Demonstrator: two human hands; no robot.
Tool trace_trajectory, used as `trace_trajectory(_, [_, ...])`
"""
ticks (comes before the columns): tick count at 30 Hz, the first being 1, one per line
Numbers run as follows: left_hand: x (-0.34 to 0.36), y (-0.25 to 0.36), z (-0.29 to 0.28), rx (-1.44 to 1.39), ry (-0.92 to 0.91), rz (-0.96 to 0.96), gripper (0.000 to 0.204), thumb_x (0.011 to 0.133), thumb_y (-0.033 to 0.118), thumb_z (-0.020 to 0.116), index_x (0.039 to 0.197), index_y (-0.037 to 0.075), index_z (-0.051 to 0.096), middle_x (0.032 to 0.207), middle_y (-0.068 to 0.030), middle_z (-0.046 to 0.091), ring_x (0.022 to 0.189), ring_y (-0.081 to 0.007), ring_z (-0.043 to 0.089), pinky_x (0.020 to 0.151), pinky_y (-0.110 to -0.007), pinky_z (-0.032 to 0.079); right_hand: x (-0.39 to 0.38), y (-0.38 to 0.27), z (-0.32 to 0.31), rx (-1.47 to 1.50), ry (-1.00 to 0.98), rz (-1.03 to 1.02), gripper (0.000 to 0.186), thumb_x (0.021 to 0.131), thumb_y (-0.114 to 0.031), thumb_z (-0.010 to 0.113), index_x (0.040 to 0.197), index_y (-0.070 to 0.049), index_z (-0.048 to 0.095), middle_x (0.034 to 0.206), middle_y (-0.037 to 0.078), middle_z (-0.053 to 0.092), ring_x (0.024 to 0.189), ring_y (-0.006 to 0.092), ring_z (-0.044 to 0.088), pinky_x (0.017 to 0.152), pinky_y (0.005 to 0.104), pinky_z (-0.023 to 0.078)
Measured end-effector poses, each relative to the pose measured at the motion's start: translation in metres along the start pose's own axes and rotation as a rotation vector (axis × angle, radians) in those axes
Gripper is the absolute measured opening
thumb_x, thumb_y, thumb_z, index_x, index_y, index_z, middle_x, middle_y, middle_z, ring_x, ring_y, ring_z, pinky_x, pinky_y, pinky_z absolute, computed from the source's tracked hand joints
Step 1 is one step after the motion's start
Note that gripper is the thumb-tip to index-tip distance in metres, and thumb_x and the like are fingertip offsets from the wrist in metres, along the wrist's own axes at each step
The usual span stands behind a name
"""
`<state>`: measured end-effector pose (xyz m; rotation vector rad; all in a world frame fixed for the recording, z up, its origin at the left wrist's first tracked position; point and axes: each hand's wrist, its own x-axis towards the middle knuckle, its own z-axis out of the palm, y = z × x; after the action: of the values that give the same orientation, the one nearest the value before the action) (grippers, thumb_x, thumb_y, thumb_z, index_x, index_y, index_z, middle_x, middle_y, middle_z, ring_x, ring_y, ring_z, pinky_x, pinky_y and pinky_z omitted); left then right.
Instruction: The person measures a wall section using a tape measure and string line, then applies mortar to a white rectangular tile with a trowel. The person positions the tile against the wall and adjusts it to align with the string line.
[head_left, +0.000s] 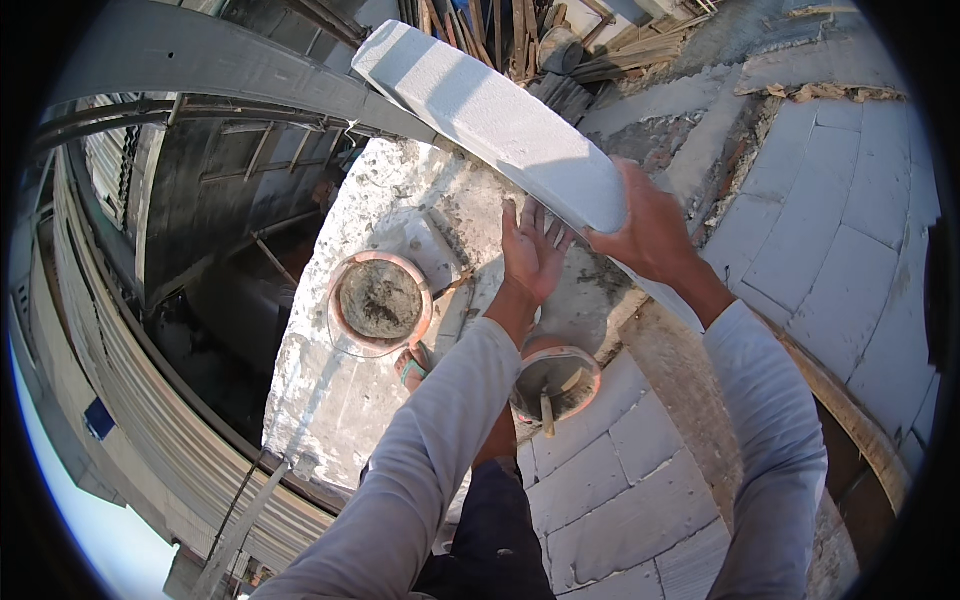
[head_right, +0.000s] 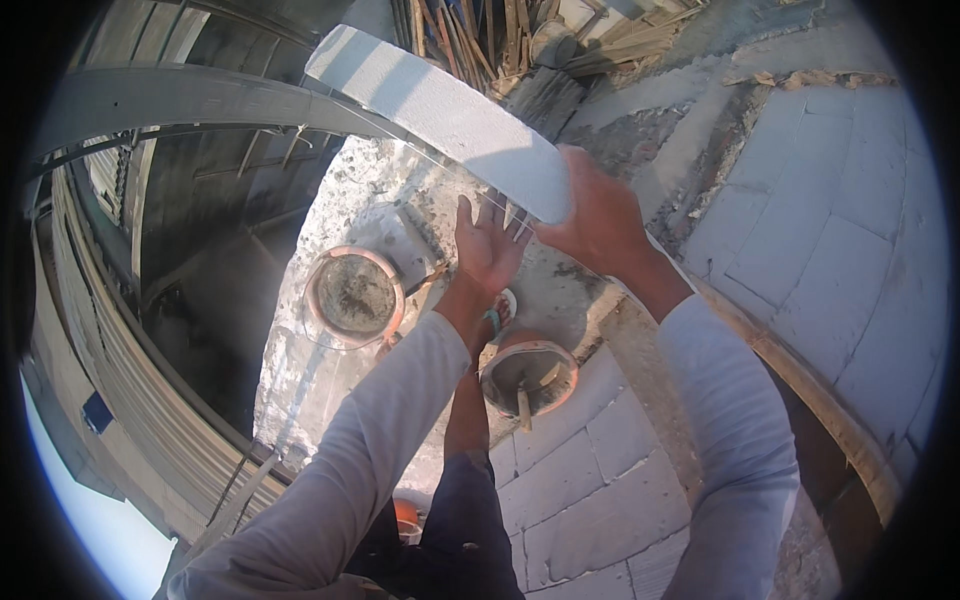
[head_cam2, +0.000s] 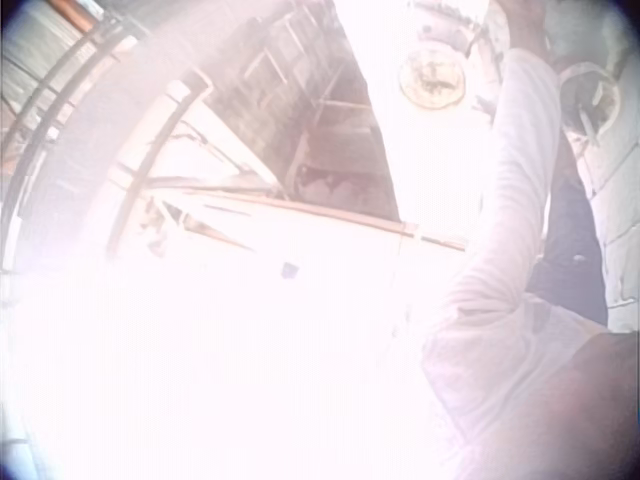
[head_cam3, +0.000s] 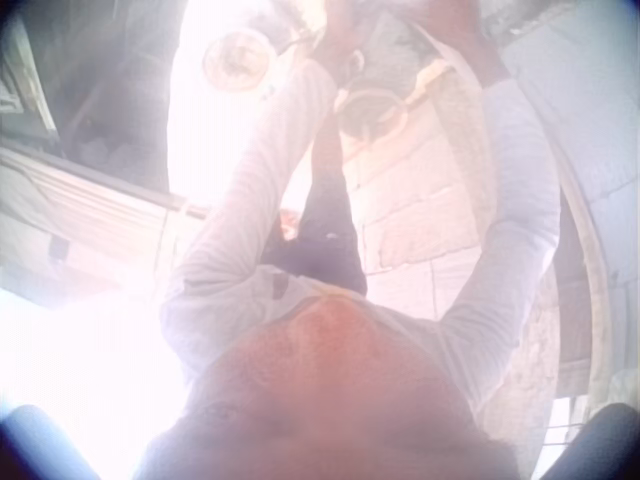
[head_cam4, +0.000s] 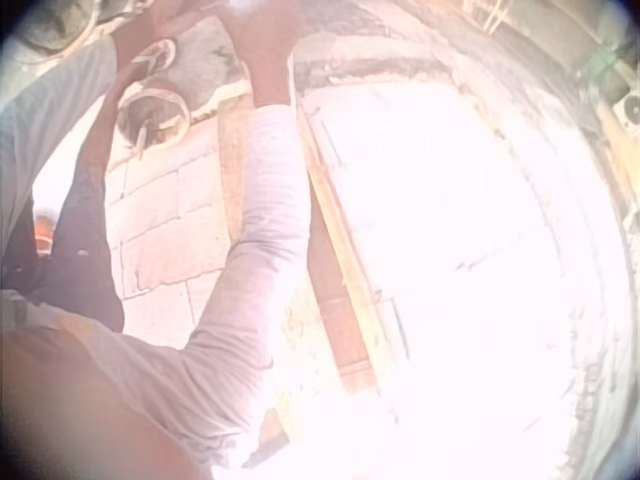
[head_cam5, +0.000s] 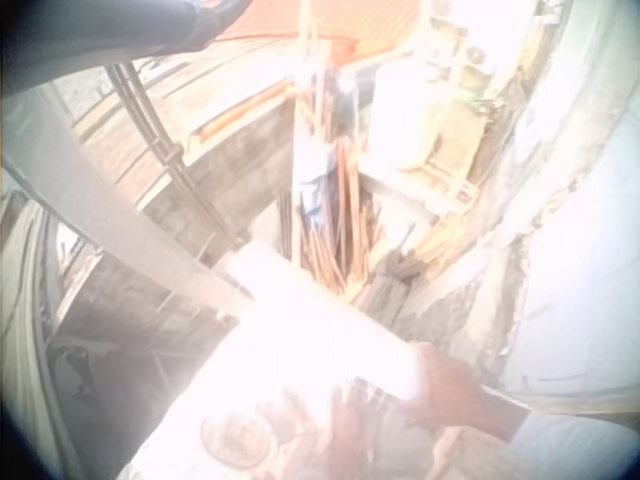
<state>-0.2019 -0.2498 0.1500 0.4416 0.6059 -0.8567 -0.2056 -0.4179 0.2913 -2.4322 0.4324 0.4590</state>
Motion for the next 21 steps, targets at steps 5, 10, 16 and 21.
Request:
trace_trajectory(5, [-0.001,0.005,-0.005,0.036,0.011,0.003,0.092,0.104,0.069,0.029,0.167,0.008,0.001,0.174,-0.0089,0.008,0.159,-0.0326,0.012,0.128,-0.049,0.010,0.000,-0.011,0.002,-0.069,0.007,0.011,0.089,0.073,-0.027,0.086,0.145,-0.002,0.039,0.128,0.026,0.062,0.114,0.0440,0.065,0.097,0.0489,0.053])
trace_trajectory(10, [0.004,0.003,-0.014,0.216,0.033,0.023,0.094,0.103,0.062,0.047,0.165,0.005,0.007,0.171,-0.0146,0.015,0.158,-0.0346,0.013,0.127,-0.050,0.012,-0.002,-0.013,0.004,-0.148,0.003,0.031,0.090,0.075,-0.027,0.083,0.147,0.000,0.037,0.129,0.026,0.061,0.120,0.0428,0.062,0.102,0.0501,0.050])
trace_trajectory(16, [0.010,0.019,-0.013,0.387,0.053,0.027,0.107,0.097,0.054,0.067,0.164,0.000,0.003,0.166,-0.0272,0.020,0.153,-0.0374,0.027,0.123,-0.047,0.028,-0.001,-0.021,0.006,-0.092,0.021,0.157,0.084,0.076,-0.019,0.084,0.147,-0.007,0.040,0.132,0.019,0.060,0.121,0.0344,0.061,0.106,0.0488,0.048])
trace_trajectory(21, [0.016,0.031,-0.026,0.483,-0.019,-0.021,0.106,0.096,0.050,0.070,0.162,-0.005,0.007,0.162,-0.0261,0.029,0.151,-0.0358,0.033,0.121,-0.045,0.033,0.003,-0.012,0.007,-0.147,0.021,0.122,0.090,0.073,-0.019,0.082,0.150,-0.008,0.037,0.136,0.020,0.056,0.129,0.0339,0.054,0.115,0.0489,0.040])
